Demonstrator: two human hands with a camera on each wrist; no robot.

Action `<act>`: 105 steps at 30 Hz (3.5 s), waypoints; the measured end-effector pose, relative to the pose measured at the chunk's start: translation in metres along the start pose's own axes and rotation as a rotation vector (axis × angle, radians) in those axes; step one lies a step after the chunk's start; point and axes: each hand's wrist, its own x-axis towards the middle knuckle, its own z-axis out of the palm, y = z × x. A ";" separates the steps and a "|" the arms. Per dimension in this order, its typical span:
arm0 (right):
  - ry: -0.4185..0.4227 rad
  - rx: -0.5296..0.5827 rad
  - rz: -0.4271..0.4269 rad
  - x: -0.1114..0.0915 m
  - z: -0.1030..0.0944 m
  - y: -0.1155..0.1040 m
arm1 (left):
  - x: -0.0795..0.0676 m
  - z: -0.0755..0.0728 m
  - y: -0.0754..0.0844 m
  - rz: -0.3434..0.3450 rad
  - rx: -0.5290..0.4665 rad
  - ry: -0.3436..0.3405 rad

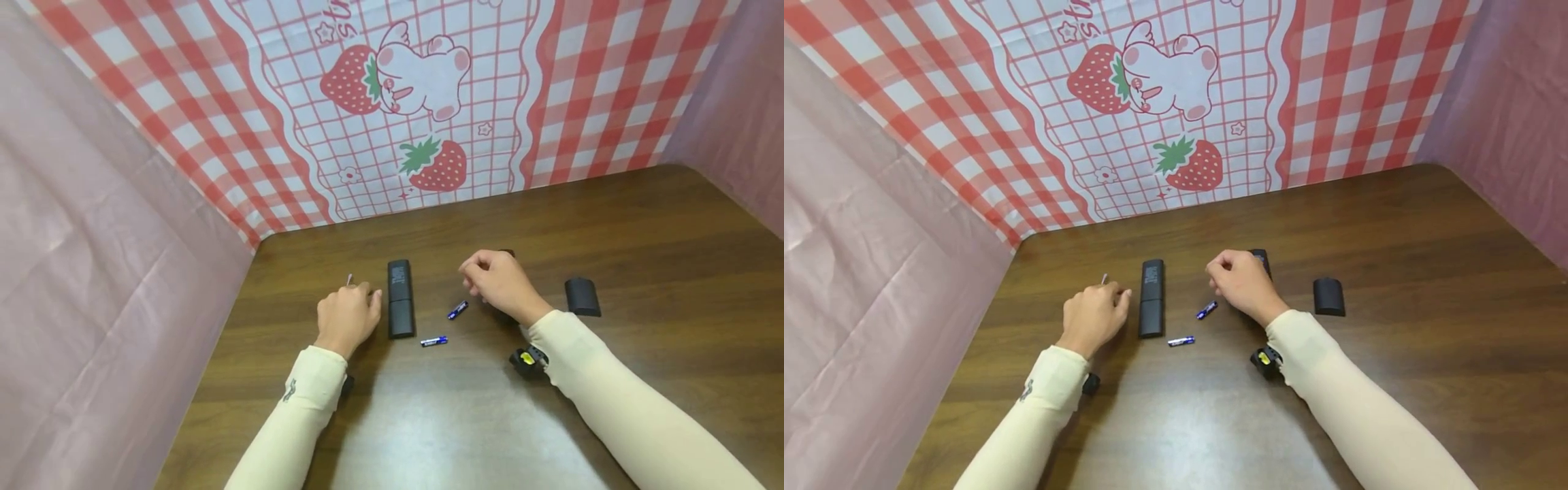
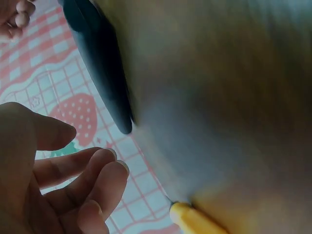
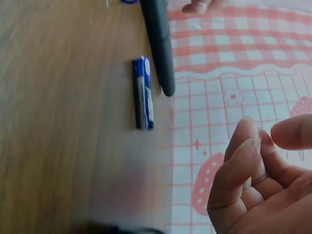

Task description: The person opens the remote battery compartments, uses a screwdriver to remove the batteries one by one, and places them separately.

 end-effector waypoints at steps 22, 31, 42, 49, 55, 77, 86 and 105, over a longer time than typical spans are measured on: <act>-0.171 -0.243 -0.044 0.015 0.063 -0.022 | -0.017 -0.007 0.017 -0.034 -0.018 -0.042; -0.216 -0.408 0.018 0.019 0.077 -0.029 | -0.022 -0.015 0.016 -0.040 -0.029 -0.037; -0.197 -0.453 0.055 0.024 0.093 -0.032 | -0.029 -0.023 0.005 -0.046 -0.019 -0.071; -0.245 -0.507 0.122 0.026 0.101 -0.038 | -0.031 -0.027 -0.002 -0.078 -0.038 -0.119; -0.270 -0.508 0.170 0.025 0.105 -0.039 | -0.035 -0.026 -0.004 -0.096 -0.038 -0.121; -0.240 -0.394 0.201 0.027 0.114 -0.039 | -0.036 -0.023 -0.006 -0.082 -0.057 -0.099; -0.245 -0.349 0.230 0.029 0.115 -0.037 | -0.037 -0.023 -0.008 -0.084 -0.053 -0.124; -0.158 -0.171 0.201 0.028 0.103 -0.027 | -0.029 -0.015 0.001 -0.082 -0.082 -0.098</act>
